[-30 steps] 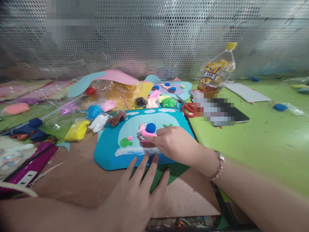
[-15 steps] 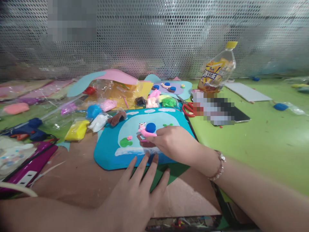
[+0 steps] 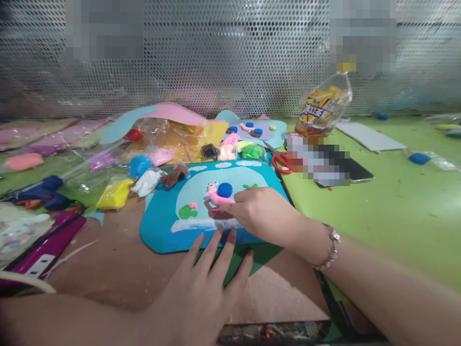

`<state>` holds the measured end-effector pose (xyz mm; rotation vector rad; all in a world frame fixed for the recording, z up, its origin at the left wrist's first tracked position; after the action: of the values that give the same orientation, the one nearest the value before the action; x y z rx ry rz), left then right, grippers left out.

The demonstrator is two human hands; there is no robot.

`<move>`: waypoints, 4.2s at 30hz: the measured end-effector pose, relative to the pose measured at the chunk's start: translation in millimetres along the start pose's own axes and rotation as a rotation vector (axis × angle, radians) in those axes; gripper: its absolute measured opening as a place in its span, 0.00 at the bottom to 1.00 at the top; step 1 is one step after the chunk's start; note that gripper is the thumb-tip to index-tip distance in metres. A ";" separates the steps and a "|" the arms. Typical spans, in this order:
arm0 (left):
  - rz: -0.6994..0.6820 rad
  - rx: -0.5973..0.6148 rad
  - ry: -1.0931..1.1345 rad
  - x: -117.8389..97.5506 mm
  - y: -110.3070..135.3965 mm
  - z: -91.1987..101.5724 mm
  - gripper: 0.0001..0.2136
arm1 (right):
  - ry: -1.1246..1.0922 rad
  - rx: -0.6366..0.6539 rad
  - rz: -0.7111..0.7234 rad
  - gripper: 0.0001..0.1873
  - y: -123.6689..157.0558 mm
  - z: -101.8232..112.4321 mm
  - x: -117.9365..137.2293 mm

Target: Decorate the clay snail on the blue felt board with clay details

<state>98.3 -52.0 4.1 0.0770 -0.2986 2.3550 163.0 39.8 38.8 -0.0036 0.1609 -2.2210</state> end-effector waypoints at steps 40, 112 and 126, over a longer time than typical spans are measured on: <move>0.013 -0.070 0.002 -1.2 -0.3 5.4 0.15 | -0.001 -0.053 -0.001 0.18 1.0 0.5 -2.7; 0.015 0.043 0.018 16.6 -1.8 6.0 0.19 | -0.435 -0.272 0.058 0.13 10.2 24.6 -0.6; 0.012 0.102 0.011 17.6 -5.1 3.0 0.29 | -0.439 -0.287 0.064 0.15 10.3 24.6 -0.9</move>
<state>89.2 -37.2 10.6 0.1112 -0.1734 2.3814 173.2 31.5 62.0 -0.6284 0.2297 -2.0601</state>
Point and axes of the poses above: each hand's wrist, its own y-axis away from the middle knuckle, its own z-axis out of the back of the hand, x = y × z, the point moved 7 cm from there along -y, towards the middle knuckle, and after that the axes turned 3 degrees about x, right-handed, at the moved point
